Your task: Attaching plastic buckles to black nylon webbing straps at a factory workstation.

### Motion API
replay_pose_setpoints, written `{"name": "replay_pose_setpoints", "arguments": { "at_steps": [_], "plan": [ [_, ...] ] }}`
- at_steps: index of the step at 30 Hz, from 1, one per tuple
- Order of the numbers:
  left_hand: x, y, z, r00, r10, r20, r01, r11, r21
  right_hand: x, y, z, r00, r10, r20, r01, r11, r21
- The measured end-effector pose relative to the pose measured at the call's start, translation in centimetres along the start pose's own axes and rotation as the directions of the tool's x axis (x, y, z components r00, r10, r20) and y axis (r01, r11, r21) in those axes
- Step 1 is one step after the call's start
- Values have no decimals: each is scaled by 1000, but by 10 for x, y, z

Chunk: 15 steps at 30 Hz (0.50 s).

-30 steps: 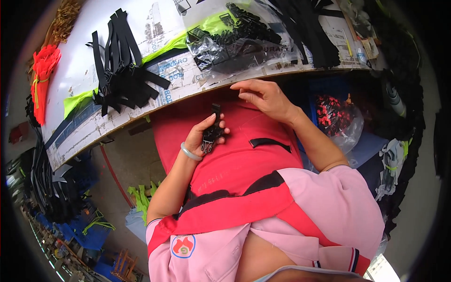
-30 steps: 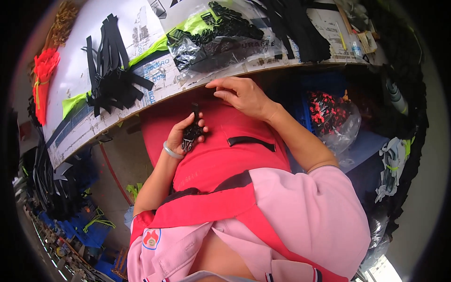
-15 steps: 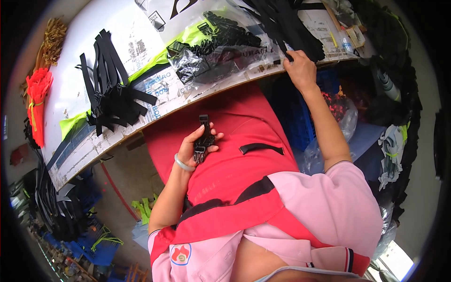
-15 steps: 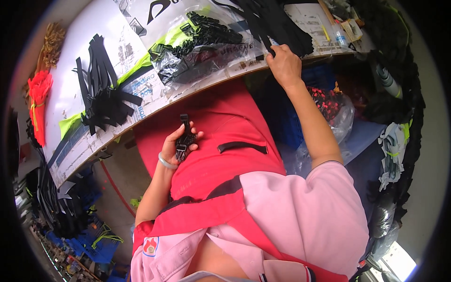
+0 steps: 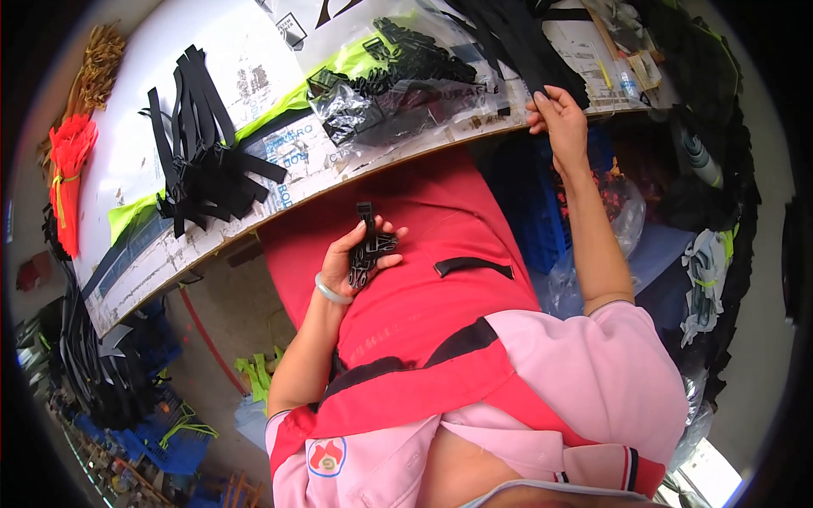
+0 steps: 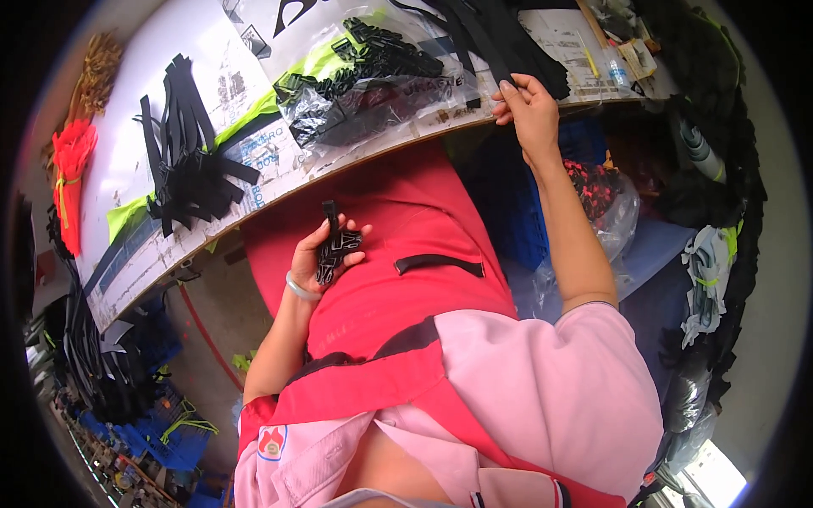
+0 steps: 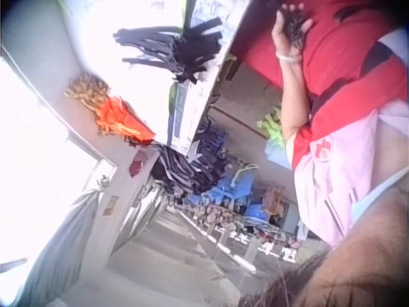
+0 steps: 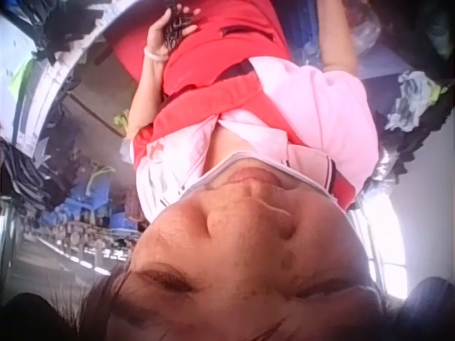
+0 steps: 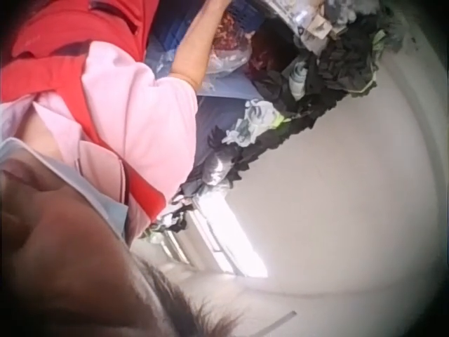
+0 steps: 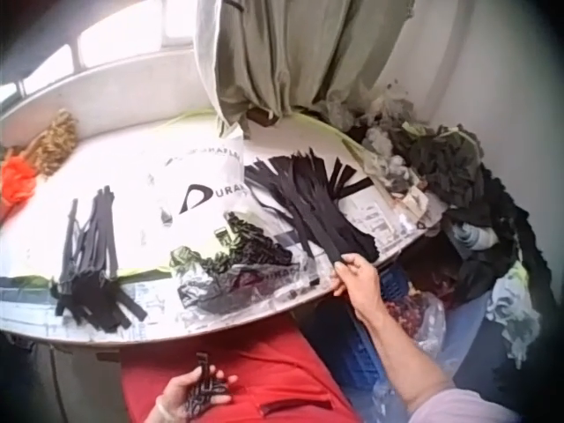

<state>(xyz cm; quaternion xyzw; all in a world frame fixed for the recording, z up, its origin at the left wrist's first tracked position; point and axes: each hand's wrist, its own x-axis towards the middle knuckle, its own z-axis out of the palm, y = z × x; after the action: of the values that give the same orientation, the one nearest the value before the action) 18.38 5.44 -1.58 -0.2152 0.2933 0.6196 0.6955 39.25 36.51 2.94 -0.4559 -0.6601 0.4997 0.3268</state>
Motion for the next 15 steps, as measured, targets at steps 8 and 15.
{"name": "replay_pose_setpoints", "arguments": {
  "at_steps": [8, 15],
  "plan": [
    [25, 8, -24, 923, -102, 372, 135, 989, -64, -105, -10, 87, 755, 243, 609, -426, 887, 175],
    [20, 9, -26, 963, 1, 269, -5, 1000, 14, -127, 11, 114, 694, 318, 646, -444, 895, 37]
  ]
}}
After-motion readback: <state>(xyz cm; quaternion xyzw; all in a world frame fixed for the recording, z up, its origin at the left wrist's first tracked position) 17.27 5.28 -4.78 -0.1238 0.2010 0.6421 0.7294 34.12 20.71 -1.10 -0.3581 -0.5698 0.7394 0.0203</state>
